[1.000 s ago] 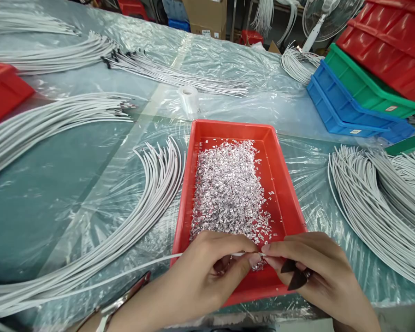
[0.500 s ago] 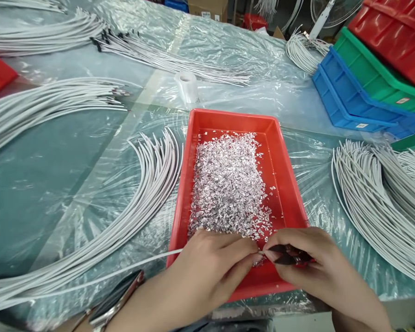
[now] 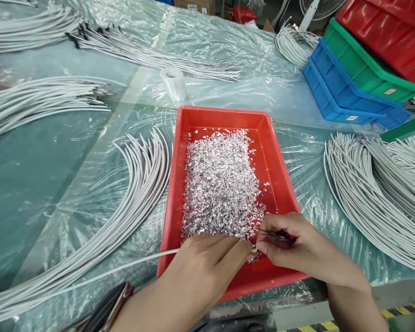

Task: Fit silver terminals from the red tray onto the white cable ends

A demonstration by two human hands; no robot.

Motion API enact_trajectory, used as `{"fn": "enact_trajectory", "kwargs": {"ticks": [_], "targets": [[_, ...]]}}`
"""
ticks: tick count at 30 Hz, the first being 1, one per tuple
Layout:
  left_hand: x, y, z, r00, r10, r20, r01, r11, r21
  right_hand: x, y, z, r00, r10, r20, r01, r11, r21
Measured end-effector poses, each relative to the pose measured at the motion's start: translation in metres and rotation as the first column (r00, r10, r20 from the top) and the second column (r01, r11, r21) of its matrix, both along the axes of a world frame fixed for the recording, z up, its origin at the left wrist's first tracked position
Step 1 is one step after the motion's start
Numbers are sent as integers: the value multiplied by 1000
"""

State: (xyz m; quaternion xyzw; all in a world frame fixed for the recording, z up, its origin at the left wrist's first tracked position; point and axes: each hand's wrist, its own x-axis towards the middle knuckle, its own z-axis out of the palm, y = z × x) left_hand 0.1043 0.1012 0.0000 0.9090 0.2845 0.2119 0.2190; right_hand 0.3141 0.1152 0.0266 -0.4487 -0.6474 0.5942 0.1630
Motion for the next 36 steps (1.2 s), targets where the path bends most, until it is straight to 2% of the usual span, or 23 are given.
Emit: {"fn": "enact_trajectory", "kwargs": {"ticks": [5,9,13,20,28,36], "targets": [[2,-1,3,1000,13,-3,-13,999,38,2,3,-3,994,-20,-105,2,986,-167],[6,0,7,997,72,42,-73,997,34,4,6,-8,984,-44,-172,3,972,-235],[5,0,8,997,58,45,-59,998,7,3,8,-7,967,-83,-243,7,955,-297],[2,-2,7,996,55,65,-55,998,-7,-1,8,-5,942,-148,-302,35,937,-348],[1,-3,7,989,86,122,-78,995,-70,-2,4,-5,940,-154,-303,49,944,-326],[-2,-7,3,989,101,109,-91,992,-86,-2,1,-6,928,-162,-334,53,948,-313]]}}
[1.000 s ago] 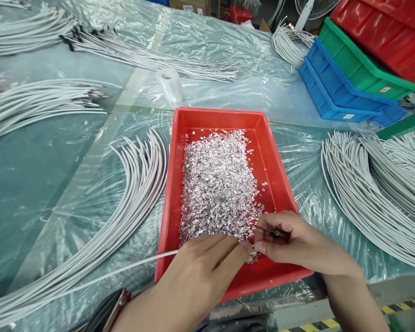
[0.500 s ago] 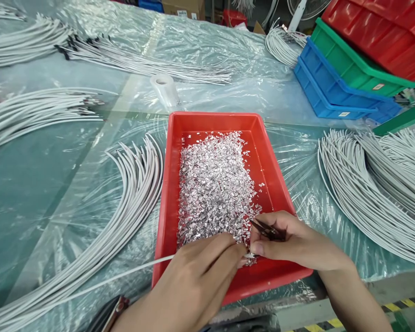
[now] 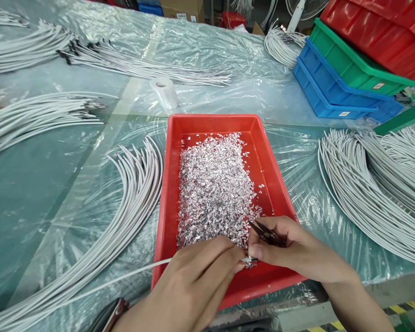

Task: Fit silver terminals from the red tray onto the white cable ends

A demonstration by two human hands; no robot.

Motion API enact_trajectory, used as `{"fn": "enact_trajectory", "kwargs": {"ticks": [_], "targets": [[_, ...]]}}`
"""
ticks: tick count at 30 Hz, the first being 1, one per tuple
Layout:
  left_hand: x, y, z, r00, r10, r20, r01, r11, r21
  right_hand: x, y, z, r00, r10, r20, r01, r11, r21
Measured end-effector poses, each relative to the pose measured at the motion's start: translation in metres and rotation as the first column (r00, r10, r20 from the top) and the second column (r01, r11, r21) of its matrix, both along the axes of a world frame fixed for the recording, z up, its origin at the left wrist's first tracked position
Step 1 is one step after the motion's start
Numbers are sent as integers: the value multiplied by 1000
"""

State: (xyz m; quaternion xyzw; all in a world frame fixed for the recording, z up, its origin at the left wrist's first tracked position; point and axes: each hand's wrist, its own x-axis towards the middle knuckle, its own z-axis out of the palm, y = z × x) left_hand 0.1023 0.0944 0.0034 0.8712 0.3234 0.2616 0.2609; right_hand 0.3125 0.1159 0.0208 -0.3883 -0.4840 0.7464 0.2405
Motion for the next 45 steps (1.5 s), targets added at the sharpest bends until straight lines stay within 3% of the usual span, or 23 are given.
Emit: {"fn": "enact_trajectory", "kwargs": {"ticks": [10,13,16,18,22,25,28,39,45], "targets": [[-4,-2,-2,1000,-13,14,13,1000,25,-5,-5,4,1000,-30,-6,30,1000,-8],[-2,1,0,996,-4,91,19,987,-160,-7,-8,6,998,-53,27,52,998,36],[-1,5,3,978,87,189,-1,911,-412,-10,-10,7,984,-162,77,146,974,175],[-1,7,5,965,150,215,-9,838,-545,-12,-13,6,962,-252,110,201,917,345],[-1,9,8,950,188,250,50,697,-716,-16,-18,1,925,-345,160,152,722,675],[-1,9,9,942,185,279,97,646,-757,-18,-20,-4,904,-388,180,112,619,777],[0,10,10,942,175,285,118,625,-772,-19,-21,-6,884,-426,190,101,572,814],[1,11,8,942,200,270,117,558,-822,-19,-21,-4,892,-372,257,58,657,752],[3,9,6,943,222,249,77,582,-809,-19,-21,-4,899,-330,287,57,739,671]]}}
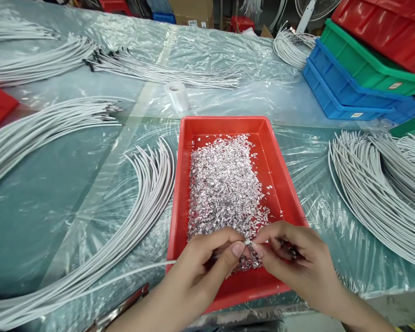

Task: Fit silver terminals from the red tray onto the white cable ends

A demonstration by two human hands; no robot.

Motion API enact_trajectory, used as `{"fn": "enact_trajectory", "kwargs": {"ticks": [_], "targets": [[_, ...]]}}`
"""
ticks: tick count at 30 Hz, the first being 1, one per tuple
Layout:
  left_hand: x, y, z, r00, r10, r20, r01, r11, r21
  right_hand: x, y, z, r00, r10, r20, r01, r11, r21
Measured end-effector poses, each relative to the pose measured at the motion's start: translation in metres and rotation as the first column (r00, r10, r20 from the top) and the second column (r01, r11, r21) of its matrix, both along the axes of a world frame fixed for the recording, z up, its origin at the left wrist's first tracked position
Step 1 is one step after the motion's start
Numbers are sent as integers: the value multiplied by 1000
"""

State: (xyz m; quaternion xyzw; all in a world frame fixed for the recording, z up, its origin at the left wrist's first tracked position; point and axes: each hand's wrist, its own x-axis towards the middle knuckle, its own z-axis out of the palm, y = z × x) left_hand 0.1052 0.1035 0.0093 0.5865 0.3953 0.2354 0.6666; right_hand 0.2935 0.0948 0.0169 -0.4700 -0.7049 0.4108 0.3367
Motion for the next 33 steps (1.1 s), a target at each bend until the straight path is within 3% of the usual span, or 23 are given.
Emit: {"fn": "enact_trajectory", "kwargs": {"ticks": [11,16,25,33], "targets": [[2,0,-3,997,46,-60,-42,997,65,-1,1,1,999,-24,-45,20,995,-99],[1,5,0,991,131,-24,-130,991,45,1,-7,2,999,40,-30,-43,993,-112],[-2,10,0,980,108,167,-76,979,-187,11,12,5,994,-109,16,110,989,-96],[-3,15,2,953,122,278,-31,950,-311,10,21,-9,993,-121,2,119,972,-203]]}}
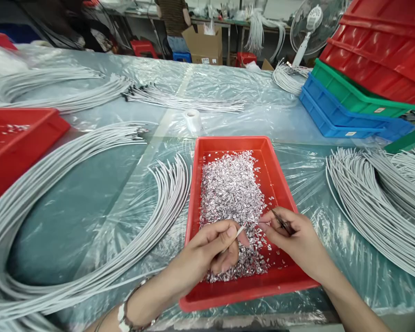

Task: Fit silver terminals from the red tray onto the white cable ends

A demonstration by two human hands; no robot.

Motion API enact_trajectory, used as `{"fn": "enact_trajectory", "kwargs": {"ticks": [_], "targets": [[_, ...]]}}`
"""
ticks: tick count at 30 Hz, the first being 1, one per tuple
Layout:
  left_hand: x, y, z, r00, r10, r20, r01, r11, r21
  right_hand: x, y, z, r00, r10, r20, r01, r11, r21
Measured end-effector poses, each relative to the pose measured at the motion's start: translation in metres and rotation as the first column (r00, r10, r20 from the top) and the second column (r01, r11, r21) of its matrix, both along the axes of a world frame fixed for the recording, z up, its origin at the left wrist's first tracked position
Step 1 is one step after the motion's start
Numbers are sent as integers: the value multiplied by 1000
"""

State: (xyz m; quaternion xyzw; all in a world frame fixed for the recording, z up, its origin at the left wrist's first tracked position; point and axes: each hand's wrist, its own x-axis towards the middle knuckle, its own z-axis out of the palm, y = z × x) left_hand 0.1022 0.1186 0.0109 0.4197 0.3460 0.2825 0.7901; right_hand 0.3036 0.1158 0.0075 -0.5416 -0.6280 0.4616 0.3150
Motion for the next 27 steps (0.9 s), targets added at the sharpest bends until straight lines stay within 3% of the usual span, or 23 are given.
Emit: {"fn": "enact_trajectory", "kwargs": {"ticks": [3,5,7,8,9,11,13,15,18,20,22,23,24,25,27], "targets": [[0,-3,1,999,-7,40,7,1000,0,0,3,-2,1000,5,9,-6,1000,23],[-1,-15,-1,999,2,38,-4,998,66,1,4,-2,1000,-7,15,6,999,42],[-3,-38,-4,998,56,-25,-49,972,229,2,4,-1,999,-36,22,35,997,62],[-5,-52,-7,990,116,-76,-82,932,352,3,4,0,998,-50,23,48,997,68],[-7,-67,-9,970,201,-136,-108,860,498,3,4,0,998,-60,21,59,996,71],[-10,-95,-12,889,398,-228,-98,650,754,5,4,-2,997,-69,30,67,996,67],[-12,-115,-13,785,557,-270,-21,460,888,6,4,-4,995,-82,64,78,994,70],[-14,-125,-12,688,661,-299,66,353,933,8,5,-7,988,-109,105,100,991,89],[-17,-129,-13,549,771,-324,224,238,945,8,5,-8,986,-116,122,103,989,110],[-17,-133,-21,504,802,-320,325,167,931,9,5,-6,988,-105,114,91,989,118],[-16,-144,-40,539,771,-340,357,156,921,10,6,-5,987,-104,124,89,989,121],[-14,-152,-53,578,735,-355,337,181,924,11,6,-5,984,-110,142,93,988,120],[-12,-163,-68,620,674,-402,304,266,915,12,6,-6,979,-112,169,93,989,116],[-10,-175,-84,622,652,-434,305,308,901,14,7,-8,972,-126,199,103,987,122],[-9,-200,-116,586,626,-514,306,417,856,18,8,-14,950,-145,276,106,983,151]]}}
